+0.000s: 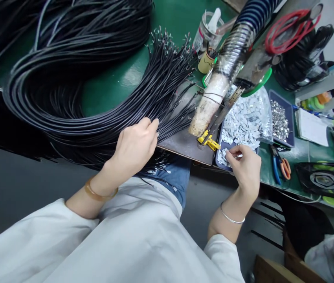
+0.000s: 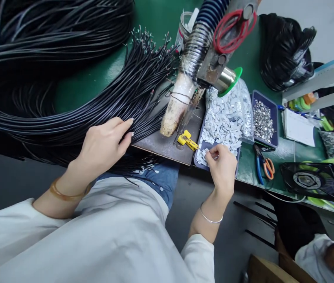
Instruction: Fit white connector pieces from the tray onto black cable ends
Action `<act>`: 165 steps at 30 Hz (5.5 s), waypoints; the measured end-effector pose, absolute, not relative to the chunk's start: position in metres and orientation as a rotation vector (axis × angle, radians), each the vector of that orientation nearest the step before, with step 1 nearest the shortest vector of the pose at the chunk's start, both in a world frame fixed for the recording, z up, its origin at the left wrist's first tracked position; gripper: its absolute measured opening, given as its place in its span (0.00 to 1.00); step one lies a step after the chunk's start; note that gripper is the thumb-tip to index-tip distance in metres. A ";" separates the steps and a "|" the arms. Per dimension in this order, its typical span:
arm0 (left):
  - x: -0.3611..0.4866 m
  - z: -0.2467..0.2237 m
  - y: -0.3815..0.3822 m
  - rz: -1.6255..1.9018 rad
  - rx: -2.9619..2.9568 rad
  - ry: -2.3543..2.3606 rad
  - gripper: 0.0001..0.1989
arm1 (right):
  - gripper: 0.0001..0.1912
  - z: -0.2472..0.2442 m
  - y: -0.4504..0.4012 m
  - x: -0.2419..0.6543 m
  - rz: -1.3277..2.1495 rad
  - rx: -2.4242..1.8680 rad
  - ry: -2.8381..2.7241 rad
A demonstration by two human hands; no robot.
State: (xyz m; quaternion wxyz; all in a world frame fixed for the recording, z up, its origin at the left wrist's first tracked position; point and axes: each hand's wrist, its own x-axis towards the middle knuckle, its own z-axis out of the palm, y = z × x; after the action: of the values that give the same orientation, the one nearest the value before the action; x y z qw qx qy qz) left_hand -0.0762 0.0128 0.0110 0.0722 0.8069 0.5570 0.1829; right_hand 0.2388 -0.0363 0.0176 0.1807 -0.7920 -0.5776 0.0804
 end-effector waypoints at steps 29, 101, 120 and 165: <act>-0.006 -0.003 -0.011 0.780 0.969 0.703 0.09 | 0.13 -0.003 -0.074 0.134 -0.209 -1.316 -1.624; -0.002 0.004 0.005 0.901 1.017 0.876 0.03 | 0.11 -0.017 -0.062 0.137 -0.181 -1.387 -1.635; 0.004 0.008 0.009 0.998 0.957 0.932 0.03 | 0.09 -0.010 -0.050 0.133 -0.053 -1.373 -1.514; 0.000 0.014 0.010 0.972 1.073 0.995 0.03 | 0.09 -0.014 -0.050 0.132 -0.131 -1.347 -1.514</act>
State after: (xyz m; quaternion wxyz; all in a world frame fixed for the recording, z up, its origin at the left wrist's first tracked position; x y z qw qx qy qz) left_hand -0.0002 0.0096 0.0136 0.6382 0.4702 0.4361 0.4259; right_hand 0.1322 -0.0503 -0.0145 0.5274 -0.5634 -0.6336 -0.0546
